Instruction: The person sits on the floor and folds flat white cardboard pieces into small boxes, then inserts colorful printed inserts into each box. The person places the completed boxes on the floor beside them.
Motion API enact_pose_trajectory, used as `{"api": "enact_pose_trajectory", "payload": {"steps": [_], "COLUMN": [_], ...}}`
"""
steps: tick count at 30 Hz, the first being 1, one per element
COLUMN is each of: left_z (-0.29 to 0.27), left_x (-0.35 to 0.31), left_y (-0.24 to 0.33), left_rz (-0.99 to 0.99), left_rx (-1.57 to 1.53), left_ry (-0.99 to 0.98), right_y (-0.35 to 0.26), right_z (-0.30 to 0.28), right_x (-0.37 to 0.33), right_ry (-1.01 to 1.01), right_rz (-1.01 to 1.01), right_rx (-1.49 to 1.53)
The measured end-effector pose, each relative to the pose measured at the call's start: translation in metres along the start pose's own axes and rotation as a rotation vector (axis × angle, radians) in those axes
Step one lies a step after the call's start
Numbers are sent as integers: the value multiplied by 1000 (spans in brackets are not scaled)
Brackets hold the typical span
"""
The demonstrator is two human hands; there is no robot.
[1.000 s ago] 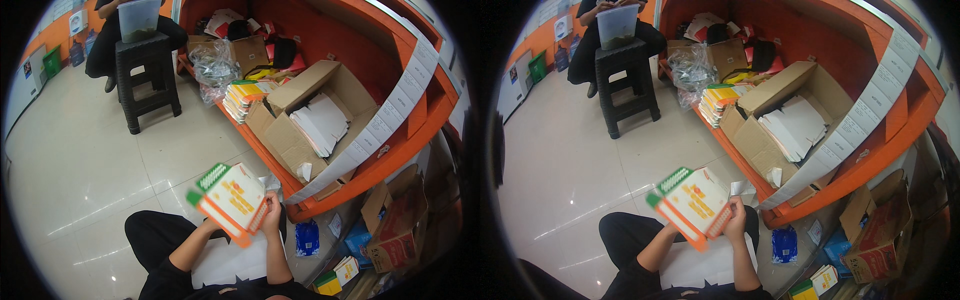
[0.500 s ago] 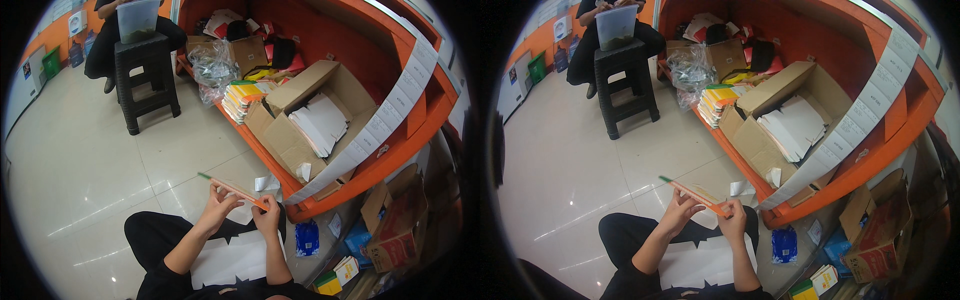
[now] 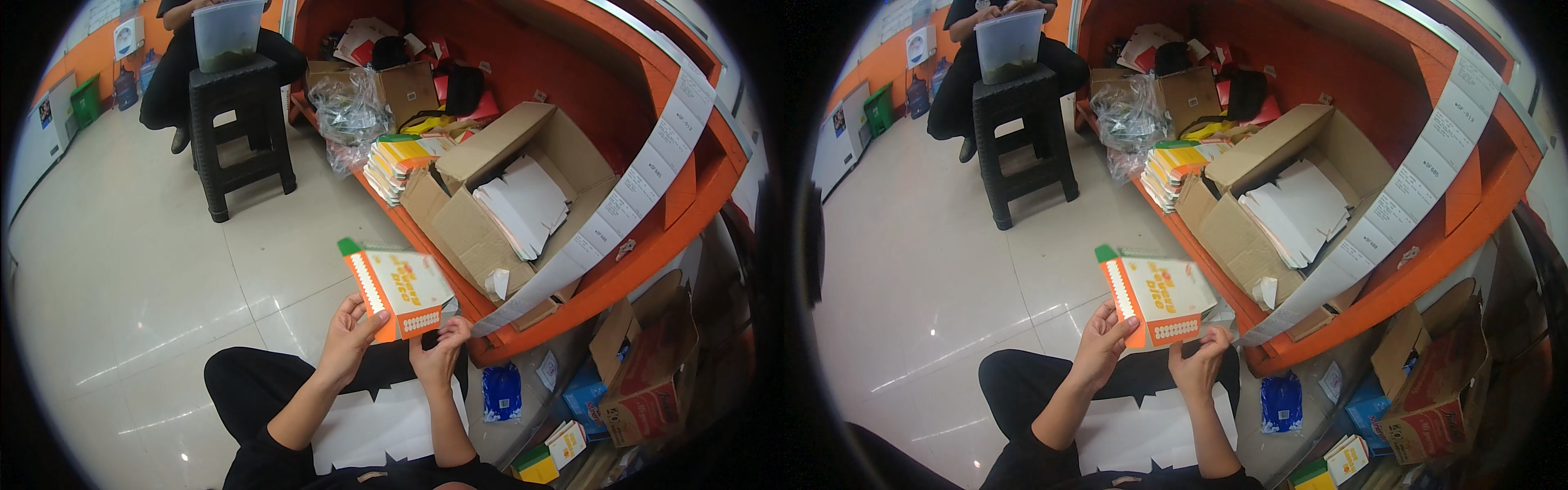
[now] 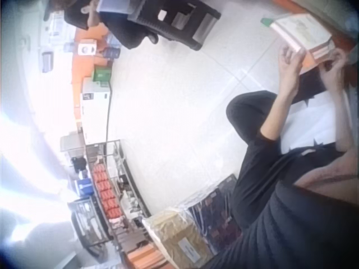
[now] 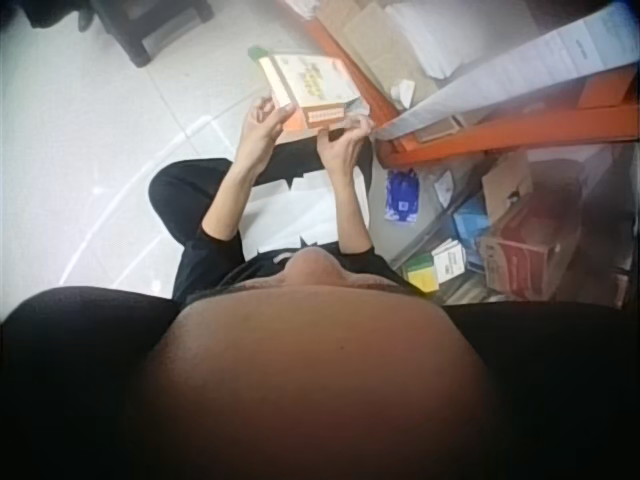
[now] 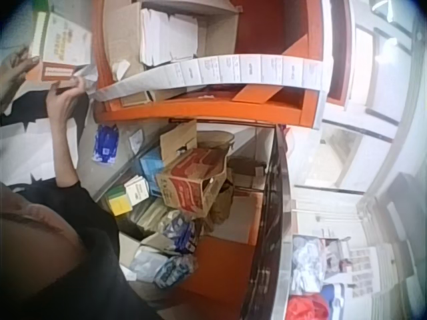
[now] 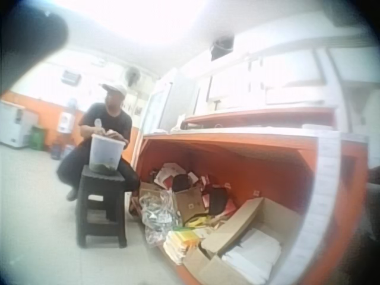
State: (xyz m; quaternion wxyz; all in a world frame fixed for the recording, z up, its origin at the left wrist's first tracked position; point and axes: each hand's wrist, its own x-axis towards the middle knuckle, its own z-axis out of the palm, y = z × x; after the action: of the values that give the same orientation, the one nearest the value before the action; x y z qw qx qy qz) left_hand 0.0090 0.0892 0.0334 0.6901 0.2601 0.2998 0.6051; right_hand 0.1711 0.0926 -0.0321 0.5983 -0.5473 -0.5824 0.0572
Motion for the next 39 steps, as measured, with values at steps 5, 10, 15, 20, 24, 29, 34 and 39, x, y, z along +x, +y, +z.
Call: {"api": "enact_pose_trajectory", "payload": {"steps": [5, 10, 15, 20, 24, 29, 34, 39], "left_z": [-1, -2, -1, -3, -3, 3, 4, 4], "left_x": [-2, -1, -1, -2, -5, -9, -8, -6], "left_y": [-2, -7, -3, -21, -18, -18, -16, -21], "left_rz": [43, 130, 273, 460, 602, 610, 544, 492], "left_rx": [21, 39, 228, 421, 684, 709, 633, 595], "left_ry": [20, 10, -33, 15, -24, -64, -57, -61], "right_y": [-21, -27, -43, -57, -57, -50, -56, -61], "right_z": [-13, -17, -22, -20, -17, -14, -15, -15], "right_x": [11, 27, 27, 19, 14, 10, 14, 15], "right_ry": [-54, -107, -128, -98, -120, -104, -117, -113], "right_rz": [-402, -510, -362, -184, 45, 173, 225, 250], "right_rx": [-228, -168, 110, 289, 485, 706, 697, 685]}}
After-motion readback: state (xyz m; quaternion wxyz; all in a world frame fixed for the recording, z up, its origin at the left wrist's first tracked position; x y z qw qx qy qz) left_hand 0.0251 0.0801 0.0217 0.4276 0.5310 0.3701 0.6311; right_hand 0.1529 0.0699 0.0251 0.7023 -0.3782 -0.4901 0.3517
